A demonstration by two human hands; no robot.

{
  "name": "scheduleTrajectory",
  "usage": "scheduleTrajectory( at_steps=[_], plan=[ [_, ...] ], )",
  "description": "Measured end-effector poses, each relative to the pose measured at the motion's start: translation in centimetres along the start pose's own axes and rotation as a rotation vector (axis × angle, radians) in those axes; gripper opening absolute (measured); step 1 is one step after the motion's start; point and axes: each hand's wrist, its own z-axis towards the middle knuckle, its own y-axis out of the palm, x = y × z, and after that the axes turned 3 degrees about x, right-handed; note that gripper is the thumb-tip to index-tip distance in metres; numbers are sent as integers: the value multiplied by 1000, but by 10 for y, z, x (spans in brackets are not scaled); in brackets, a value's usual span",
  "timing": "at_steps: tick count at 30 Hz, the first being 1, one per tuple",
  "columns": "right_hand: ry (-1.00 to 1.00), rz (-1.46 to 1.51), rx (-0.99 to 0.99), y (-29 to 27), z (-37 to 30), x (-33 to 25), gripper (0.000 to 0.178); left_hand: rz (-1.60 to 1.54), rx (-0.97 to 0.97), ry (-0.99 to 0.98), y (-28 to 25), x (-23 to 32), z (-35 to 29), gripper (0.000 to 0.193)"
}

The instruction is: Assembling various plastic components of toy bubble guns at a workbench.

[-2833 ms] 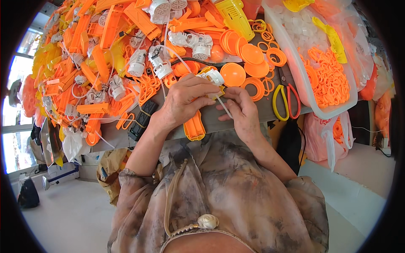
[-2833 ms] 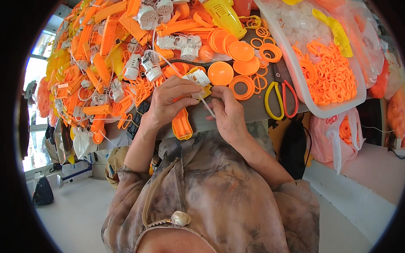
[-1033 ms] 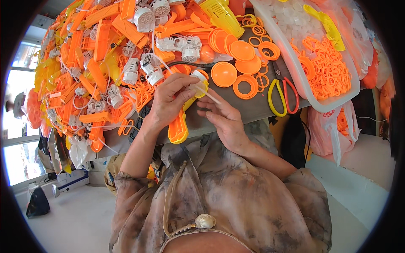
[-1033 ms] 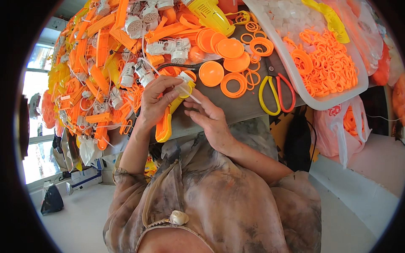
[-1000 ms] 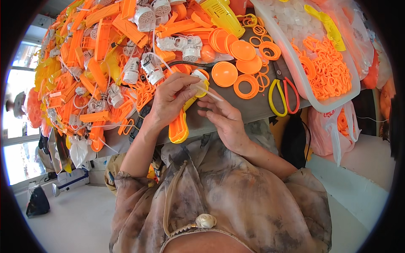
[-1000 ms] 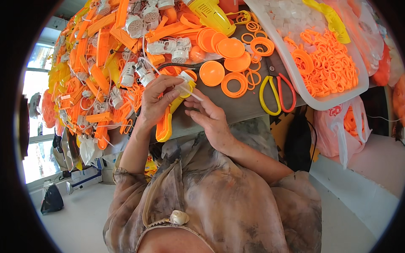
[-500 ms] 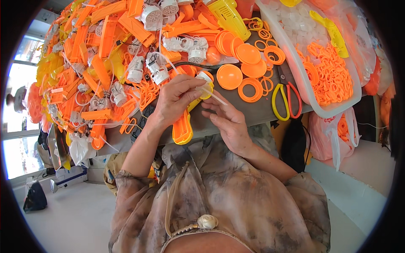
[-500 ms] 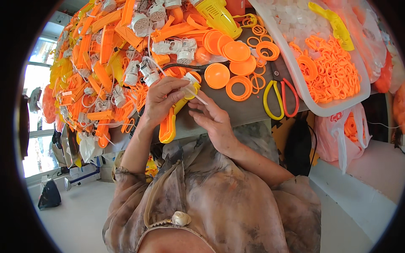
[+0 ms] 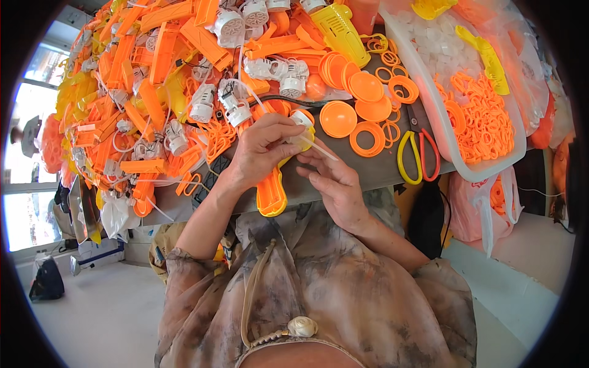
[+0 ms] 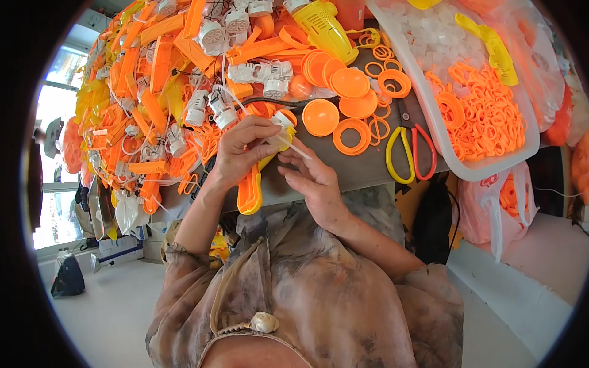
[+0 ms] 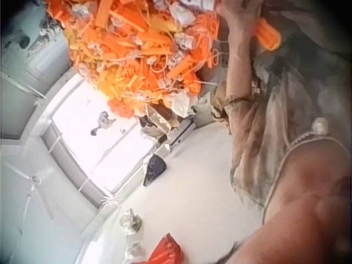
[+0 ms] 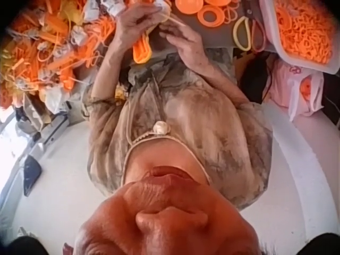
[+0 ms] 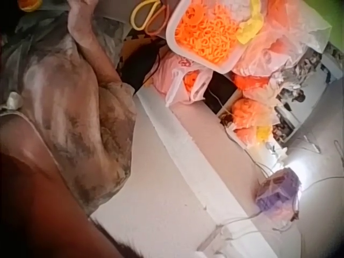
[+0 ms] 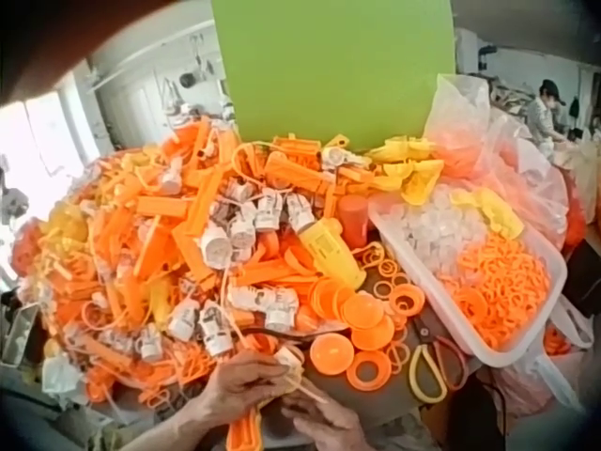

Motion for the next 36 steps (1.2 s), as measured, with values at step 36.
scheduleTrajectory(
  at_steps=[36],
  plan=[
    [20, -41, -10, 2, -2, -4, 54, 22, -47, -53, -3, 4, 1, 24]
  ],
)
